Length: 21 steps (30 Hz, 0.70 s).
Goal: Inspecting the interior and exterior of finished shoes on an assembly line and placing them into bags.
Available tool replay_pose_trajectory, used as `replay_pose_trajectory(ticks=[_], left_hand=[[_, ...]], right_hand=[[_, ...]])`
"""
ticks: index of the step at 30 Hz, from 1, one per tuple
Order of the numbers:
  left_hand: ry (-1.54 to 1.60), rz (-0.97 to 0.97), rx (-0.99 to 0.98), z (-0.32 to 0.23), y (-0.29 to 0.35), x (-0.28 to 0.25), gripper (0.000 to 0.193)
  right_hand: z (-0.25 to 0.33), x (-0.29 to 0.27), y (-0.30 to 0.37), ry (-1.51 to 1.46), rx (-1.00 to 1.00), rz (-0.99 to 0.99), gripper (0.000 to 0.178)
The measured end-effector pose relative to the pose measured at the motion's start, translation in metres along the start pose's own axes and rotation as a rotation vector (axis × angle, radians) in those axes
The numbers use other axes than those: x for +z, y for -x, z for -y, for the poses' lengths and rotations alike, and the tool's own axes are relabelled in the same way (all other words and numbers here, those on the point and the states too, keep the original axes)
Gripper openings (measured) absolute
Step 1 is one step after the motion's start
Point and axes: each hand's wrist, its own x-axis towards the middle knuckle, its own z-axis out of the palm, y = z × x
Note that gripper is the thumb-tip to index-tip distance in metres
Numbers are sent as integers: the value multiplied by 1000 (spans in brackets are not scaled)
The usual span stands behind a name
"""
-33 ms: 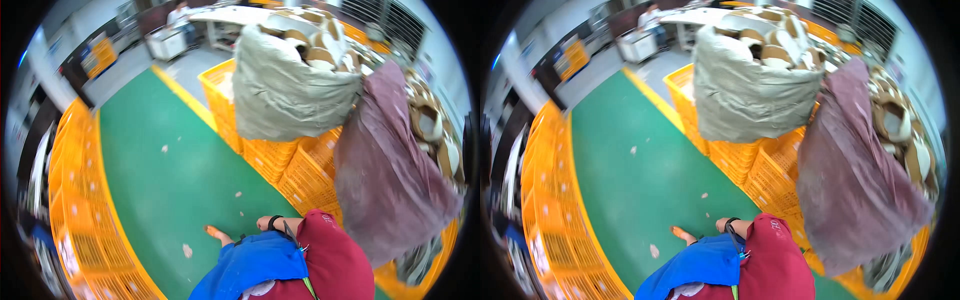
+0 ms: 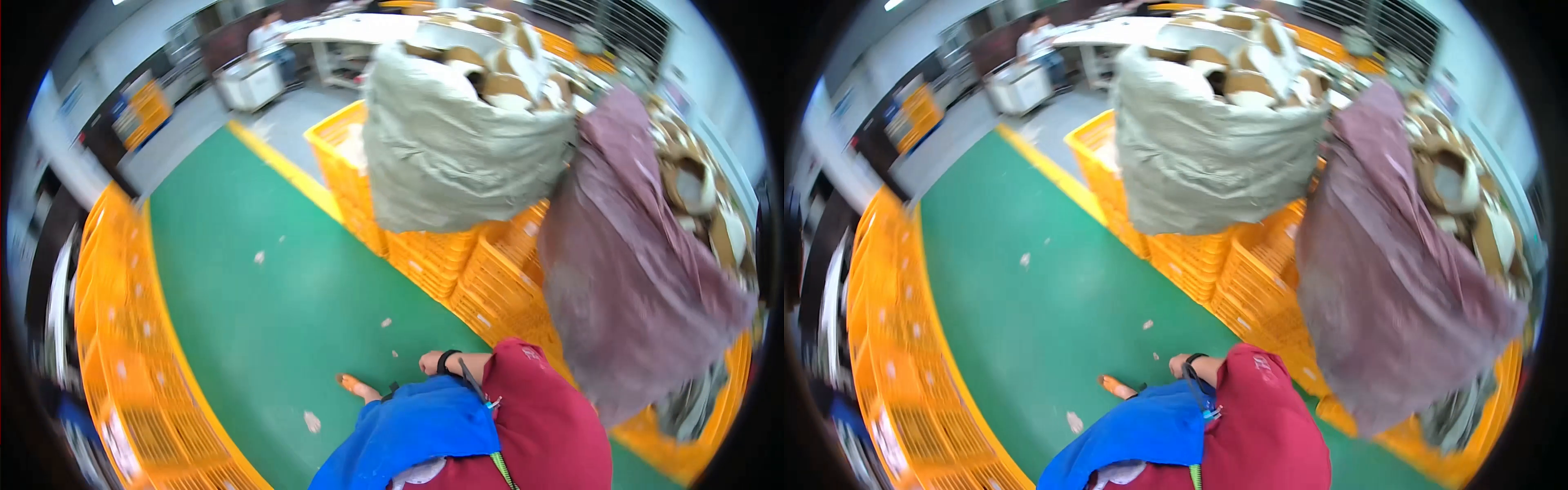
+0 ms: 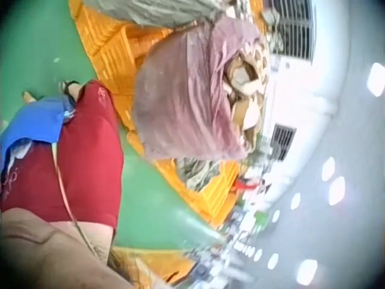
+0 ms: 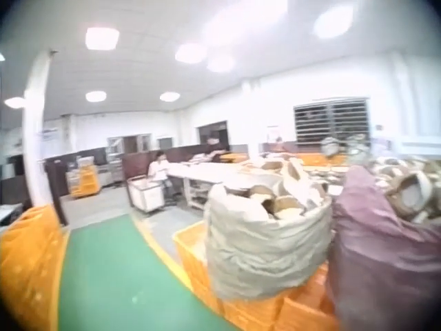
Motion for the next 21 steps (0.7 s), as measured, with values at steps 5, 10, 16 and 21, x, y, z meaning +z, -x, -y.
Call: replay_pose_trajectory(ticks=[5, 10, 16, 21], left_hand=[[-735, 147, 292, -151, -133, -234, 39], [-1346, 215, 709, -347, -291, -355, 39], [-559, 150, 587, -616, -311, -247, 33], [-960, 538, 1011, -702, -227, -136, 49]], right_hand=[[-27, -37, -22, -467, 384, -211, 19], [-64, -12, 109, -1061, 1074, -755, 21], [49, 81, 339, -715, 2176, -2489, 60], [95, 19, 232, -1111, 2226, -1812, 62]])
